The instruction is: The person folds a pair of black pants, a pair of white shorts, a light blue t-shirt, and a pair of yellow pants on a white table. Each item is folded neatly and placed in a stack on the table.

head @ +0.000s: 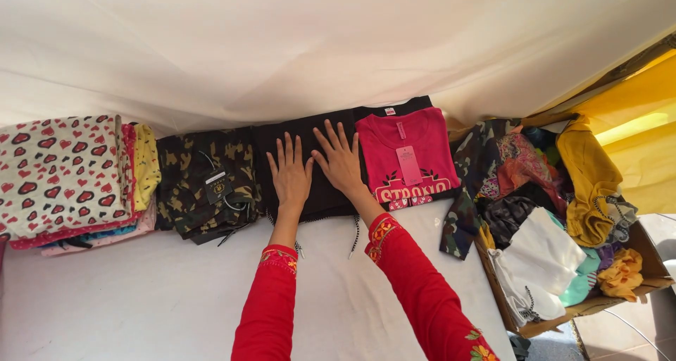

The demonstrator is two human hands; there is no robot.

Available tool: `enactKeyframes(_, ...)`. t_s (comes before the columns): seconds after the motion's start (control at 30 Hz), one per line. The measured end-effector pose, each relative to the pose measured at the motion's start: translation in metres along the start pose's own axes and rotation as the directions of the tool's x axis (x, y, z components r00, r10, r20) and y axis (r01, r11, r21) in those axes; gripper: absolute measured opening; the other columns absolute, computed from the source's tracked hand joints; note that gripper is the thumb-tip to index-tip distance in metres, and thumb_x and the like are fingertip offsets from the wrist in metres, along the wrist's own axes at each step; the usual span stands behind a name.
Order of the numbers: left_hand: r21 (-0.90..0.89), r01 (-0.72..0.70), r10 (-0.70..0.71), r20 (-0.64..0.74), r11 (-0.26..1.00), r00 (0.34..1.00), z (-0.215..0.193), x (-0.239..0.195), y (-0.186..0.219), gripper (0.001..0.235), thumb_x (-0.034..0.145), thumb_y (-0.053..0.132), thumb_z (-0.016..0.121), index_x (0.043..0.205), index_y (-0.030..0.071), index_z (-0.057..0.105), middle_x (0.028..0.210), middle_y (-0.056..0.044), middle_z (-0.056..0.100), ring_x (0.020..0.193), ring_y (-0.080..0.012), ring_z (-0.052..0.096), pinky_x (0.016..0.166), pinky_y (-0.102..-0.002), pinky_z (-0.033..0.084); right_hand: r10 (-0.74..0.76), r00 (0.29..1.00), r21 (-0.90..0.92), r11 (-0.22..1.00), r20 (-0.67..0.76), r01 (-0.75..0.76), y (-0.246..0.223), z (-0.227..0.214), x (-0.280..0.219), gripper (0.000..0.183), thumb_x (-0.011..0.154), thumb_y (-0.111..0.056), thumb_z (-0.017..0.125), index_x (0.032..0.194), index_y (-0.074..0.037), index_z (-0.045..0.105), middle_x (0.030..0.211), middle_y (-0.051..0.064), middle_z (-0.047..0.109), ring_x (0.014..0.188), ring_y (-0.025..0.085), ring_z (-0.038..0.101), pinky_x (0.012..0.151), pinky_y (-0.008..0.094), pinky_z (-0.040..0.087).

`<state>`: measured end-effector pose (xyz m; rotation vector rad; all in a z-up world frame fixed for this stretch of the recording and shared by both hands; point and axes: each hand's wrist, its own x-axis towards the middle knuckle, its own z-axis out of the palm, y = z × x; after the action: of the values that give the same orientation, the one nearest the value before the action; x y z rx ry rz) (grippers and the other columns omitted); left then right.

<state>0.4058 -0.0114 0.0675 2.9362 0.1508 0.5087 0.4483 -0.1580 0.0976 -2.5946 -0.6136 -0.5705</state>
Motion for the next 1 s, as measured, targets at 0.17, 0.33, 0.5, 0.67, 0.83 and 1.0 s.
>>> enactKeyframes(0.17, -0.148, 0.064, -0.034, 0.199, 0.987, 0.979, 0.028, 0.018, -0.025, 0.069, 0.106, 0.058, 0.034, 0.164, 0.024, 0.02, 0.171, -0.004, 0.014, 0.157, -0.0297, 0.009, 0.125, -0.056, 0.01, 0.036, 0.98, -0.036, 0.999, 0.197, -0.029, 0.013, 0.047, 0.004, 0.061, 0.105, -0.054, 0.043, 0.16, -0.031, 0.036, 0.169, 0.004, 0.028, 0.156, 0.032, 0.023, 0.122, 0.063, 0.015)
enactKeyframes(0.33, -0.17, 0.065, -0.043, 0.131, 0.983, 0.99, 0.027, 0.013, -0.024, 0.068, 0.106, 0.058, 0.032, 0.165, 0.026, 0.02, 0.172, -0.002, 0.015, 0.158, -0.0287, 0.009, 0.126, -0.056, 0.011, 0.017, 0.984, -0.001, 1.0, 0.175, -0.017, 0.014, 0.053, 0.005, 0.061, 0.107, -0.054, 0.04, 0.162, -0.03, 0.033, 0.171, 0.004, 0.027, 0.158, 0.032, 0.022, 0.124, 0.062, 0.016)
enactKeyframes(0.5, -0.043, 0.021, -0.019, 0.04, 0.999, 0.999, 0.011, 0.012, -0.014, 0.068, 0.106, 0.053, 0.037, 0.164, 0.022, 0.024, 0.17, -0.013, 0.015, 0.155, -0.0317, 0.012, 0.121, -0.058, 0.014, 0.093, 0.907, 0.018, 0.994, 0.41, -0.11, 0.013, 0.031, 0.017, 0.064, 0.102, -0.053, 0.044, 0.159, -0.028, 0.031, 0.168, 0.006, 0.024, 0.154, 0.033, 0.019, 0.118, 0.063, 0.014)
enactKeyframes(0.67, -0.272, -0.052, 0.03, -0.085, 0.961, 0.996, -0.036, -0.115, 0.001, 0.059, 0.111, 0.039, 0.043, 0.163, 0.012, 0.033, 0.172, -0.011, 0.022, 0.16, -0.0305, 0.018, 0.128, -0.056, 0.016, 0.044, 0.991, 0.066, 0.996, 0.124, -0.052, -0.047, -0.027, -0.062, 0.064, 0.105, -0.039, 0.052, 0.161, -0.015, 0.034, 0.169, 0.01, 0.029, 0.158, 0.034, 0.022, 0.126, 0.06, 0.013)
enactKeyframes(0.83, -0.14, 0.055, -0.039, 0.111, 0.989, 0.993, -0.043, -0.342, -0.009, 0.064, 0.099, 0.046, 0.046, 0.157, 0.021, 0.033, 0.166, -0.007, 0.024, 0.153, -0.0276, 0.02, 0.122, -0.059, 0.011, 0.063, 0.953, 0.054, 0.995, 0.296, -0.082, -0.099, -0.034, -0.289, 0.075, 0.101, -0.041, 0.054, 0.16, -0.005, 0.027, 0.168, 0.016, 0.022, 0.156, 0.033, 0.015, 0.122, 0.057, 0.008)
enactKeyframes(1.0, -0.19, -0.085, 0.091, 0.022, 0.978, 0.996, -0.03, -0.514, -0.013, 0.071, 0.095, 0.05, 0.043, 0.158, 0.022, 0.027, 0.166, -0.008, 0.02, 0.152, -0.0306, 0.017, 0.117, -0.061, 0.008, 0.071, 0.818, 0.036, 0.993, 0.57, -0.112, -0.144, -0.087, -0.419, 0.072, 0.102, -0.043, 0.054, 0.159, -0.007, 0.027, 0.168, 0.011, 0.02, 0.155, 0.03, 0.011, 0.12, 0.056, 0.004)
